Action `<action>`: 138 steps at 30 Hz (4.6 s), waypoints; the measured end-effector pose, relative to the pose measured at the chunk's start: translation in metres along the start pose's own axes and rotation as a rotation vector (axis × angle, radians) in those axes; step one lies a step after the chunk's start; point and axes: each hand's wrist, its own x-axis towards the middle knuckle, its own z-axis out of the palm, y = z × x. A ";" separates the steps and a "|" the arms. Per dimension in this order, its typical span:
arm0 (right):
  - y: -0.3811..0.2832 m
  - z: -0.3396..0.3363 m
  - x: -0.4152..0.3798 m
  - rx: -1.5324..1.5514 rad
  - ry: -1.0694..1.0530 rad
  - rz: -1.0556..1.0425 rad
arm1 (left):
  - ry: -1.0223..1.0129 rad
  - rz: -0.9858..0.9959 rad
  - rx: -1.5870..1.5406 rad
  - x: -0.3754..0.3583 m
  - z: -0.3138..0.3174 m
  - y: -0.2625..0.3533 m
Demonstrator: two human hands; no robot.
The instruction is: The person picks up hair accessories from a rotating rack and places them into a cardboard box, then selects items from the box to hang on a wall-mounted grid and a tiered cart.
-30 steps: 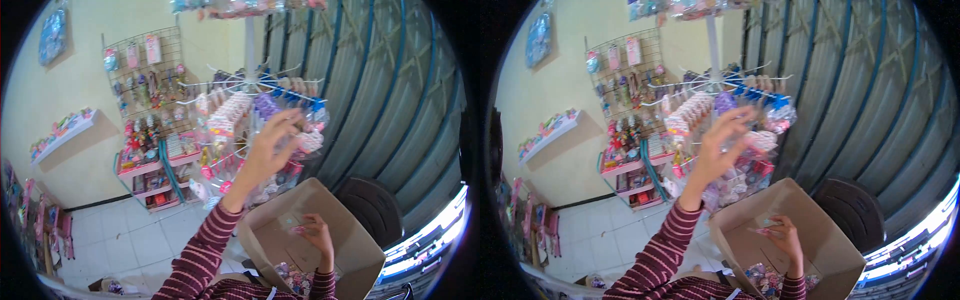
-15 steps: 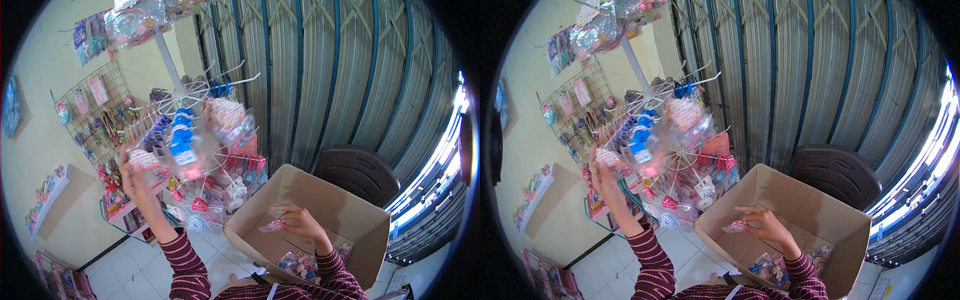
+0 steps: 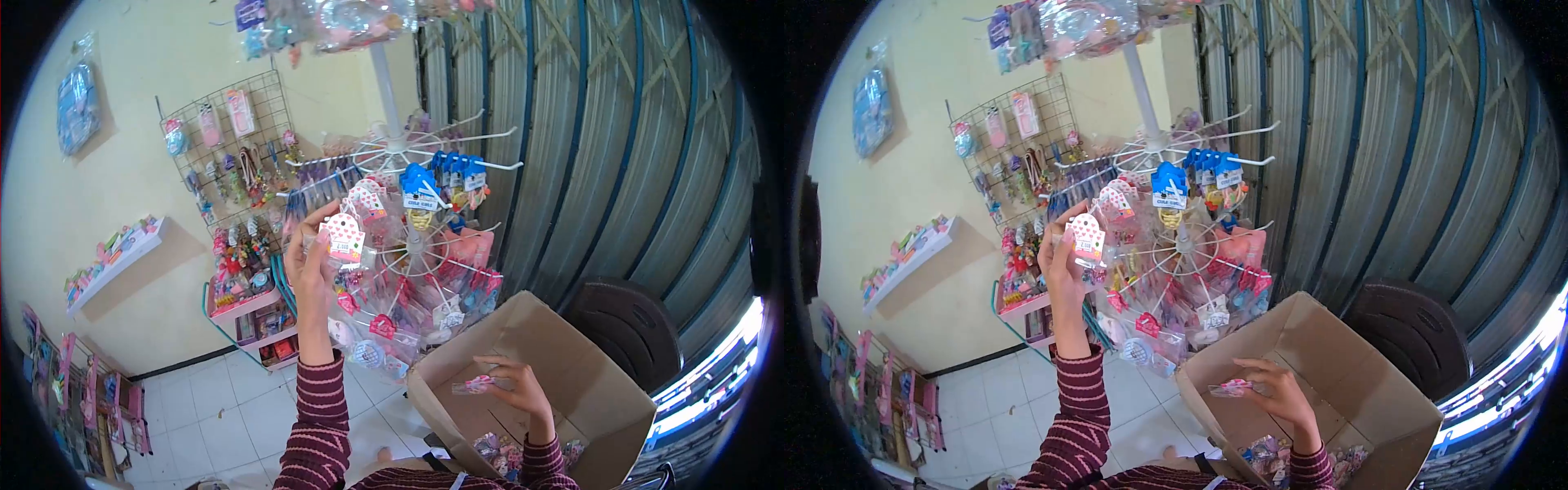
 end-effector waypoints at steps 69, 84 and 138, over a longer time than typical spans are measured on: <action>-0.294 -0.088 0.286 -0.092 0.423 -0.864 | -0.559 0.250 -0.225 0.176 0.089 0.138; -0.294 -0.099 0.294 0.267 0.370 -0.575 | -0.628 0.268 -0.387 0.177 0.104 0.124; 0.206 0.027 -0.227 -0.065 -0.252 0.872 | -1.696 -1.216 0.900 -0.461 0.060 -0.248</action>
